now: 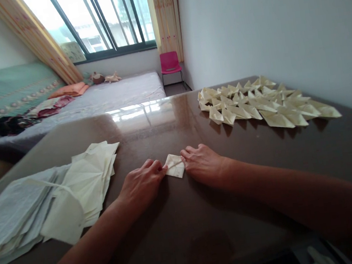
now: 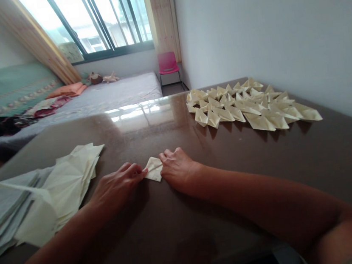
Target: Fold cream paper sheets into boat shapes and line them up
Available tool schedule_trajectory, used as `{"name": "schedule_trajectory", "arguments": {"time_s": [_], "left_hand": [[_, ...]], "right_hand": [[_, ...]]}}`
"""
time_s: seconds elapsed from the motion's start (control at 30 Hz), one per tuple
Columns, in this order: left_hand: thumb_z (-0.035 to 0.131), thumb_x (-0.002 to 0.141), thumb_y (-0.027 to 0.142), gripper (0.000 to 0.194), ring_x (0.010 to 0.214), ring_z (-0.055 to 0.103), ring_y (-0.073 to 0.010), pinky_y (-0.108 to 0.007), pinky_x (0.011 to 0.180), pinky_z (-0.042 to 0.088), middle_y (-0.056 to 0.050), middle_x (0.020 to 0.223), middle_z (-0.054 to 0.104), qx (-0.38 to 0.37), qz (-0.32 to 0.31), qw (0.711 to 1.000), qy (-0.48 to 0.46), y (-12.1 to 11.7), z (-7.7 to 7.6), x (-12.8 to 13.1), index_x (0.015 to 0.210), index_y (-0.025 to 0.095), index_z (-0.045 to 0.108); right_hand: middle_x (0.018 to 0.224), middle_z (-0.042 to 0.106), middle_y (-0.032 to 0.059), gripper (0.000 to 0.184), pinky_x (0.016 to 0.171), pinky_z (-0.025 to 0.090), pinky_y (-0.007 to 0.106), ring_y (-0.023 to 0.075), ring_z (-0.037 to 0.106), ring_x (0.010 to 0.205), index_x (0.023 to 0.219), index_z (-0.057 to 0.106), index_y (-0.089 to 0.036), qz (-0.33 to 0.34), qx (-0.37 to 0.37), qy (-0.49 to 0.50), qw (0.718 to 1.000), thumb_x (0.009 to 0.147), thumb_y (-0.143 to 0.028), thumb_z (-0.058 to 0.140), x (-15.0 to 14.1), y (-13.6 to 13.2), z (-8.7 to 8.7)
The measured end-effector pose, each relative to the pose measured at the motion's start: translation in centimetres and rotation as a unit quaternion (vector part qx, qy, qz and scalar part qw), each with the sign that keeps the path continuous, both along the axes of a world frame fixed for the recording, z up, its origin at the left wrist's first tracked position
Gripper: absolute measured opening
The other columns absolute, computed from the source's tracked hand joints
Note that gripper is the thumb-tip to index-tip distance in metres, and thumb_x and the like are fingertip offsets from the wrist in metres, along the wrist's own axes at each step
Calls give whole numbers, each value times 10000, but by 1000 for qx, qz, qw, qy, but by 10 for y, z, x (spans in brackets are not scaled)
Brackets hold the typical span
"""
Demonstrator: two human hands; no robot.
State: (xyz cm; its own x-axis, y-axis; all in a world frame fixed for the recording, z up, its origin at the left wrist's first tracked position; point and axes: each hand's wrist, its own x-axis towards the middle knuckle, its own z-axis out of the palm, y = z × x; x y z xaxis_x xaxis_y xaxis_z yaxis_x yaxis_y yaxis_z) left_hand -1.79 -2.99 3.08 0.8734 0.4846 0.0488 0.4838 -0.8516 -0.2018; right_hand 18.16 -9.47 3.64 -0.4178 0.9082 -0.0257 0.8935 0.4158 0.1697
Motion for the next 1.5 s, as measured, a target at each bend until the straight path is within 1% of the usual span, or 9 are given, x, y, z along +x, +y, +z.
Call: {"name": "schedule_trajectory", "arguments": {"time_s": [0.17, 0.37, 0.57, 0.77, 1.03, 1.2, 1.3, 1.4, 1.5], "left_hand": [[453, 878, 147, 253, 853, 533, -198, -267, 564, 383, -51, 886, 611, 4, -7, 1000, -16, 0, -2, -1, 1010, 245, 645], [411, 886, 197, 220, 816, 526, -175, -269, 588, 388, -57, 857, 594, 9, -11, 997, -77, 6, -13, 4, 785, 186, 607], [413, 879, 215, 201, 793, 520, -167, -266, 576, 386, -47, 854, 586, 13, -11, 996, -93, 8, -17, 4, 769, 187, 579], [402, 881, 211, 203, 810, 519, -176, -272, 590, 399, -56, 859, 580, 9, -30, 995, -96, 7, -18, 4, 776, 185, 574], [419, 876, 223, 190, 809, 527, -172, -268, 572, 389, -50, 862, 589, 5, -34, 993, -112, 6, -20, 5, 784, 186, 581], [447, 855, 210, 157, 818, 537, -175, -267, 584, 410, -44, 875, 601, -11, -27, 993, -118, 5, -18, 3, 831, 198, 602], [450, 850, 194, 183, 874, 550, -171, -261, 654, 438, -42, 917, 609, -18, -7, 985, -171, 4, -16, 2, 917, 216, 618], [435, 882, 205, 197, 924, 562, -157, -258, 752, 448, -43, 1003, 608, -8, 32, 960, -278, 3, -16, 4, 991, 217, 598], [493, 898, 329, 262, 933, 570, -159, -261, 777, 454, -62, 1127, 580, -11, 45, 946, -322, 4, -19, 6, 1123, 204, 538]], "right_hand": [[950, 629, 130, 186, 625, 436, 313, 236, 578, 871, 873, 663, -159, -28, -5, 33, 999, 883, -150, 477, 2, 10, -3], [1014, 624, 93, 281, 664, 414, 269, 217, 577, 944, 981, 585, -187, -85, 38, 145, 985, 907, -446, 504, 11, 30, -18], [896, 622, 29, 223, 587, 341, 239, 142, 564, 750, 850, 576, -203, -123, -33, 260, 957, 843, -426, 583, 19, 39, -33], [794, 650, -2, 225, 533, 294, 239, 130, 556, 666, 889, 577, -211, -153, -56, 289, 943, 810, -420, 604, 19, 41, -29], [700, 629, 0, 186, 540, 371, 222, 124, 551, 624, 772, 598, -175, -126, -139, 379, 906, 741, -351, 652, 21, 42, -26], [666, 590, -21, 144, 548, 392, 225, 115, 530, 600, 782, 559, -179, -98, -86, 448, 884, 780, -321, 587, 9, 35, -27], [734, 616, 0, 126, 588, 410, 237, 125, 544, 646, 839, 598, -183, -68, 6, 461, 885, 820, -303, 564, 6, 32, -20], [917, 657, 51, 164, 741, 424, 281, 176, 577, 833, 985, 645, -209, -18, 109, 386, 916, 855, -236, 548, 8, 27, -12], [1002, 661, 86, 282, 854, 383, 337, 217, 557, 952, 1162, 568, -191, 36, 138, 274, 951, 886, -170, 514, 6, 21, -9]]}}
